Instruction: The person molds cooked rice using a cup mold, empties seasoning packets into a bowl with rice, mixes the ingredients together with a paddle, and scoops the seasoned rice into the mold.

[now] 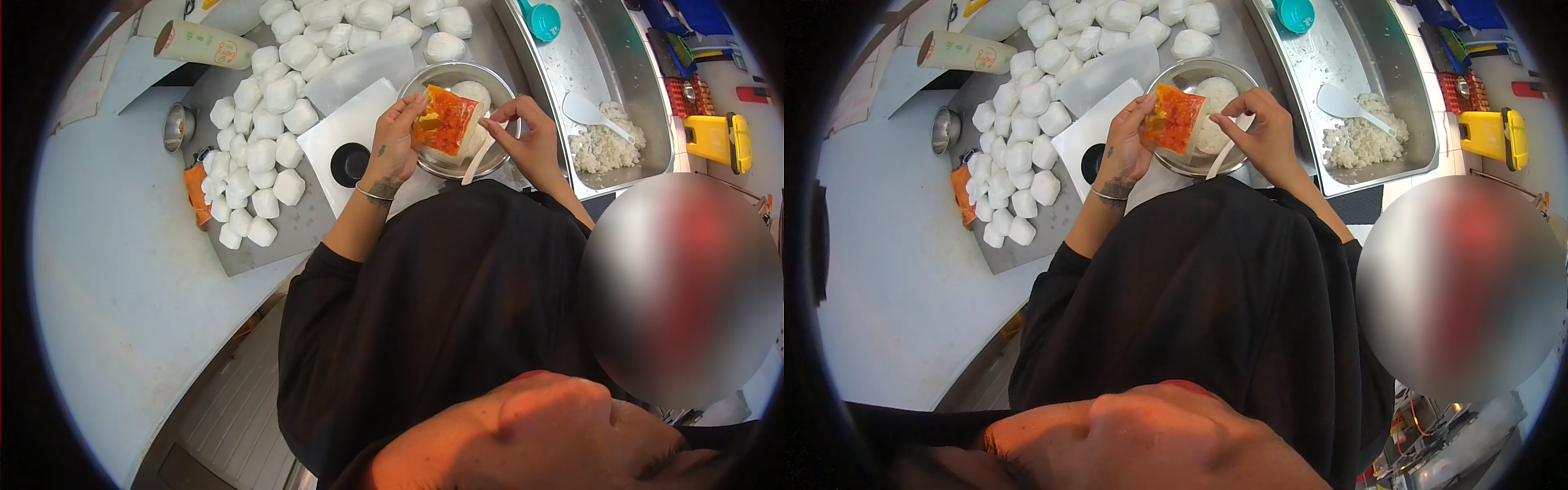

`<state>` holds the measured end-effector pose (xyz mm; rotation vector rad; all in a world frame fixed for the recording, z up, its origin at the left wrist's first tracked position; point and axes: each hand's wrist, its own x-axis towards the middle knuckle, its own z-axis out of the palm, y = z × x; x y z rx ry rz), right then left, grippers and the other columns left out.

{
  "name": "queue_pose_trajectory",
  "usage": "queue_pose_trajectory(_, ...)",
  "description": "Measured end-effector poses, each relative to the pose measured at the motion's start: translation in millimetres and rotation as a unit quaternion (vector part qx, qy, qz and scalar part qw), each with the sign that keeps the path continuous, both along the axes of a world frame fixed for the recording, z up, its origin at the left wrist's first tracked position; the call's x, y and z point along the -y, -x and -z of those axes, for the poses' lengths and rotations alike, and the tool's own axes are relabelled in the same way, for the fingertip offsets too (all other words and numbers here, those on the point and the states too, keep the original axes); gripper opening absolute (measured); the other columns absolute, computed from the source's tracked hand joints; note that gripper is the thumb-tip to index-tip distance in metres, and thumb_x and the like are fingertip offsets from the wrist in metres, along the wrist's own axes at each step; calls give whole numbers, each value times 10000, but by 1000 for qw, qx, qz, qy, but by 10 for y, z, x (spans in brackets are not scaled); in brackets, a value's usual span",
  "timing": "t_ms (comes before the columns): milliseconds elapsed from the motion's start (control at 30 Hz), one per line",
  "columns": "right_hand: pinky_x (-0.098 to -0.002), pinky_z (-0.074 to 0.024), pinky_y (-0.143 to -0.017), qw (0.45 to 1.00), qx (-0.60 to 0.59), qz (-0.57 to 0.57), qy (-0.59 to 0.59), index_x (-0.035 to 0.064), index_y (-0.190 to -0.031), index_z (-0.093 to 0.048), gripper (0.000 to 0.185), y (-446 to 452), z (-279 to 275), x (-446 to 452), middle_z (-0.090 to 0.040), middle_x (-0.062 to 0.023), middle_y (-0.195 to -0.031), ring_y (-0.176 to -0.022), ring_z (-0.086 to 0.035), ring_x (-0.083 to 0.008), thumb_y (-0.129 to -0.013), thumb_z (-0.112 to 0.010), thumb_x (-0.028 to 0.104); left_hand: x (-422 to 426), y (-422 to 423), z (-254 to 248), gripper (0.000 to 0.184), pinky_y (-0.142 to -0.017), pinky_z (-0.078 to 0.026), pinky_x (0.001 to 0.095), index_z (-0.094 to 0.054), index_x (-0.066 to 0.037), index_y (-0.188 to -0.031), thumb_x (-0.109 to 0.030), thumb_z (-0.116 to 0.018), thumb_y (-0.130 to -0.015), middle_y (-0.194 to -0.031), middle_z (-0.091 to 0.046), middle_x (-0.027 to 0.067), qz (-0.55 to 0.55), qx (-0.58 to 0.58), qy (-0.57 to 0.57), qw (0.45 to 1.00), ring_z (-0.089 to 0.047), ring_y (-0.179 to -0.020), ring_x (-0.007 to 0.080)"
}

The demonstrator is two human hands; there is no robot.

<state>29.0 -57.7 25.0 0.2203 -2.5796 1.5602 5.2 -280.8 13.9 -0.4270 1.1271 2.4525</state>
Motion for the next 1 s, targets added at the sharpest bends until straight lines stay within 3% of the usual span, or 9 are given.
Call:
queue_pose_trajectory(200,-320,-491,-728,983,-173,-48,-28,66,-978,-699,206,104,-272,45,-627,-77,-1010,-852,-587,-215,-784,-732,5,-25,12,-21,265,-906,-540,313,-573,5,-1157,-195,-555,-984,-1097,-648,89,58,61,-31,996,-649,-1023,167)
queue_pose_trajectory(300,-328,-495,-738,978,-170,-102,-59,58,-978,-693,197,158,-308,-14,-636,-69,-966,-872,-584,-223,-790,-723,9,-57,17,16,323,-893,-556,326,-546,21,-1203,-225,-529,-995,-1149,-633,115,101,91,-78,988,-644,-1061,188)
queue_pose_trajectory(400,-306,-480,-743,976,-149,-151,-58,39,-997,-681,147,211,-331,-58,-622,-71,-903,-877,-595,-185,-851,-683,26,-40,32,40,341,-907,-552,328,-559,40,-1198,-232,-507,-999,-1192,-613,134,158,143,-23,977,-646,-1033,202)
queue_pose_trajectory(500,-296,-462,-729,988,32,-147,-22,26,-984,-671,101,192,-332,-57,-628,-75,-869,-836,-581,-166,-896,-656,75,36,107,33,409,-943,-493,314,-601,20,-1191,-324,-495,-997,-1168,-639,111,200,106,210,951,-622,-1069,193)
queue_pose_trajectory(600,-292,-450,-697,985,87,-146,-23,9,-969,-655,112,192,-331,-29,-632,-80,-865,-768,-565,-167,-923,-638,110,43,155,-25,338,-856,-519,344,-683,3,-1075,-291,-608,-926,-1008,-685,106,122,-196,263,937,-649,-952,199)
queue_pose_trajectory(700,-336,-441,-595,988,51,-148,-1,11,-963,-651,143,205,-195,19,-628,-121,-809,-665,-567,-232,-920,-635,147,-12,139,-369,248,-860,-492,313,-722,-38,-1035,-195,-698,-845,-979,-700,81,185,-385,415,803,-649,-976,173)
queue_pose_trajectory(800,-352,-457,-617,987,79,-139,-12,9,-958,-641,129,212,-227,64,-631,-139,-822,-684,-590,-261,-925,-615,131,-93,123,-462,184,-766,-484,328,-744,-80,-958,-122,-751,-779,-898,-696,83,214,-417,531,706,-654,-885,198)
queue_pose_trajectory(900,-368,-469,-638,985,62,-156,-47,6,-935,-628,102,213,-237,86,-638,-155,-846,-713,-613,-296,-916,-602,102,-107,123,-330,102,-681,-432,333,-737,-83,-857,-138,-755,-774,-749,-643,66,185,-462,558,664,-613,-751,224)
queue_pose_trajectory(1000,-380,-473,-646,980,2,-181,-84,1,-901,-613,74,191,-151,117,-633,-161,-840,-735,-623,-323,-878,-612,72,-121,87,-237,102,-649,-392,338,-690,-70,-809,-129,-755,-757,-724,-585,66,162,-511,553,638,-563,-715,240)
